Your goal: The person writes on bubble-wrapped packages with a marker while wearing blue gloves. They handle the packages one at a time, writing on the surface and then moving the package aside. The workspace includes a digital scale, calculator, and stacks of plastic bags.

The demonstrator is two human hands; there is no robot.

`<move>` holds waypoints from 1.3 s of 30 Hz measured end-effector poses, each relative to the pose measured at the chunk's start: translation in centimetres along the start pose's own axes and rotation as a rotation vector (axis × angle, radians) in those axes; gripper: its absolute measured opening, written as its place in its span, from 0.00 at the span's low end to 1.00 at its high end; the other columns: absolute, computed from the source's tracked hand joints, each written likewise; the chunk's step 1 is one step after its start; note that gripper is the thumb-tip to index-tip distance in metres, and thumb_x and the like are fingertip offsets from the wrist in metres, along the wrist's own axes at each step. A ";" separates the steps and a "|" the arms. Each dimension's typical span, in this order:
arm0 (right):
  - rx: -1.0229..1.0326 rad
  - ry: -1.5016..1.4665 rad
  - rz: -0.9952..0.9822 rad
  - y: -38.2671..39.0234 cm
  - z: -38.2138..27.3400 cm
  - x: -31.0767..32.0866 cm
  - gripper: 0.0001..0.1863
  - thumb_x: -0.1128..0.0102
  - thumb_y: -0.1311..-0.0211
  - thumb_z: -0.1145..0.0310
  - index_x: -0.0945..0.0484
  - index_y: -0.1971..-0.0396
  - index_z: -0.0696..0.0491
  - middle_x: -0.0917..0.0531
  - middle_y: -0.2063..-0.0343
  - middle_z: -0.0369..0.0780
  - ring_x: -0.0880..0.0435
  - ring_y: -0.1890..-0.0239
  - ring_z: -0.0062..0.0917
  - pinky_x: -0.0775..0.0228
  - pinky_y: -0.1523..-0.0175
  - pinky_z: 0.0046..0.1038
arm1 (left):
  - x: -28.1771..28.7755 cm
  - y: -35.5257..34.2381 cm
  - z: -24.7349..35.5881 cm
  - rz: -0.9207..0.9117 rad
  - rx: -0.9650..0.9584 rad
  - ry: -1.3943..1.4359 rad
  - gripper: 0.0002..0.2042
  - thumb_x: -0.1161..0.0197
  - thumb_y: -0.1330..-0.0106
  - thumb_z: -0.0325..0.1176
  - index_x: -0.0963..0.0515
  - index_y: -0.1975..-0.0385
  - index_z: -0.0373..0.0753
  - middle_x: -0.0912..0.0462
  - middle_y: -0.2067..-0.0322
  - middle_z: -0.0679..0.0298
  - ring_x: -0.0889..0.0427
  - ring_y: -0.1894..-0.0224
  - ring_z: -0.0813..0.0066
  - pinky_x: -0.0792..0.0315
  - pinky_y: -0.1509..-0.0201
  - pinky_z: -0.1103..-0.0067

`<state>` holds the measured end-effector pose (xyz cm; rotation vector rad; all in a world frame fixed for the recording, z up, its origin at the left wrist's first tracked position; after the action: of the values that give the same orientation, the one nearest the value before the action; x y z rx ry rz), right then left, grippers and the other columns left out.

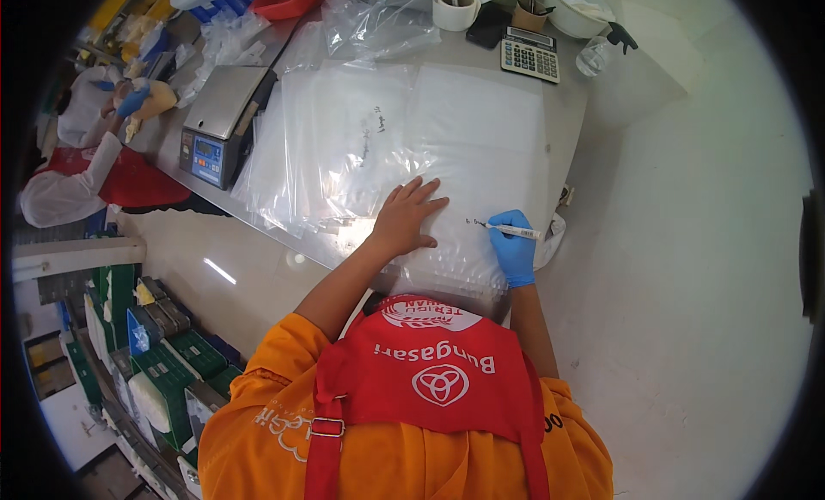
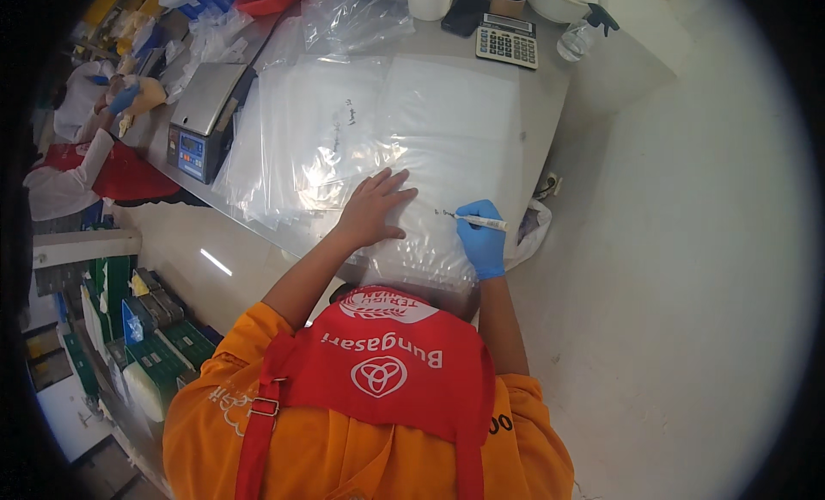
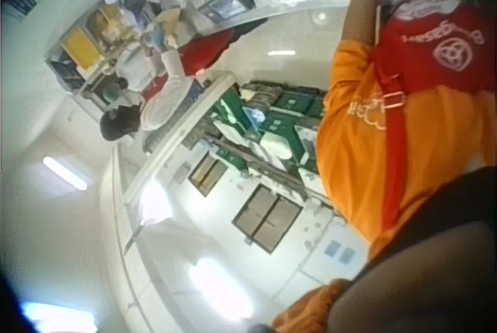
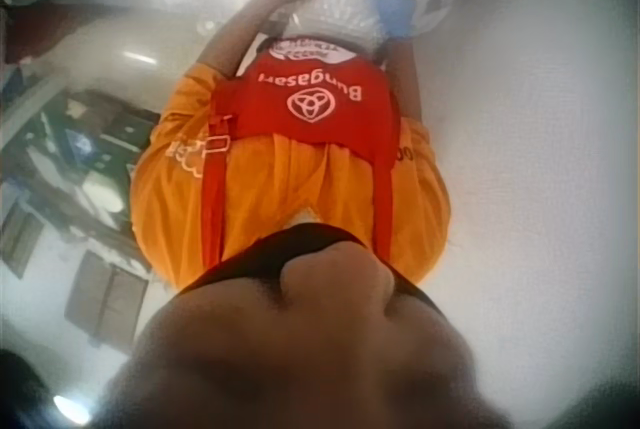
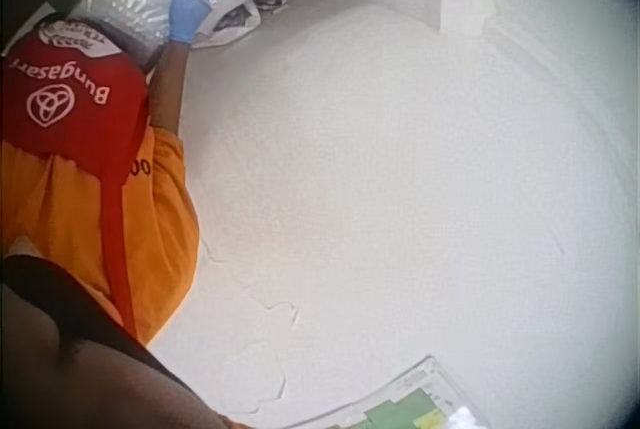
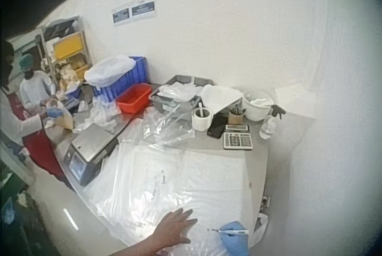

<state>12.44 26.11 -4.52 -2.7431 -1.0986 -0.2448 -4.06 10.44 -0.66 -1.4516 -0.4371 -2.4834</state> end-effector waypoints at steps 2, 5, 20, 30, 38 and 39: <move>-0.003 -0.002 0.014 -0.1 -0.1 0.0 0.04 0.33 0.43 0.79 0.17 0.68 0.55 0.21 0.70 0.33 0.25 0.70 0.14 0.32 0.63 0.20 | 0.0 0.0 0.0 0.001 0.002 0.003 0.43 0.17 0.56 0.42 0.26 0.33 0.56 0.39 0.24 0.66 0.44 0.22 0.57 0.44 0.21 0.58; -0.024 -0.010 0.010 0.1 -0.2 0.2 0.04 0.33 0.43 0.78 0.18 0.68 0.55 0.21 0.69 0.32 0.26 0.69 0.14 0.33 0.63 0.20 | -0.2 0.0 -0.3 0.009 0.000 0.005 0.43 0.17 0.57 0.43 0.26 0.33 0.56 0.39 0.25 0.67 0.44 0.22 0.58 0.45 0.20 0.57; -0.025 -0.017 0.027 0.2 -0.3 0.6 0.03 0.35 0.42 0.79 0.18 0.68 0.56 0.20 0.68 0.34 0.24 0.68 0.15 0.32 0.62 0.21 | -0.1 0.0 -0.1 0.005 -0.008 -0.003 0.43 0.17 0.56 0.42 0.26 0.33 0.55 0.40 0.24 0.66 0.44 0.22 0.56 0.43 0.21 0.58; -0.005 0.003 0.035 0.1 -0.2 0.7 0.03 0.35 0.43 0.80 0.18 0.69 0.57 0.21 0.69 0.33 0.24 0.68 0.15 0.32 0.61 0.21 | -0.2 -0.1 -0.2 0.010 -0.010 0.000 0.43 0.17 0.57 0.42 0.26 0.33 0.55 0.39 0.24 0.66 0.44 0.22 0.57 0.45 0.21 0.57; 0.005 0.008 0.110 0.2 0.0 2.4 0.04 0.36 0.43 0.81 0.18 0.68 0.56 0.20 0.69 0.34 0.23 0.68 0.15 0.30 0.61 0.20 | -0.2 0.0 0.0 -0.002 -0.013 -0.014 0.43 0.18 0.55 0.43 0.27 0.32 0.55 0.40 0.24 0.65 0.45 0.22 0.56 0.44 0.21 0.59; -0.008 0.012 0.112 0.3 0.0 2.6 0.04 0.37 0.43 0.81 0.18 0.68 0.56 0.20 0.69 0.34 0.23 0.68 0.15 0.31 0.61 0.20 | -0.1 0.0 -0.1 -0.003 -0.011 -0.009 0.43 0.18 0.55 0.42 0.27 0.32 0.55 0.40 0.24 0.65 0.45 0.22 0.56 0.44 0.21 0.59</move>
<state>14.52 27.66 -3.98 -2.7945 -0.9397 -0.2502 -4.08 10.45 -0.81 -1.4676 -0.4291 -2.4864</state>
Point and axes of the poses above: each hand's wrist, its own y-axis away from the middle knuckle, its own x-axis out of the back of the hand, z = x × y, the point moved 10 cm from there along -y, towards the middle knuckle
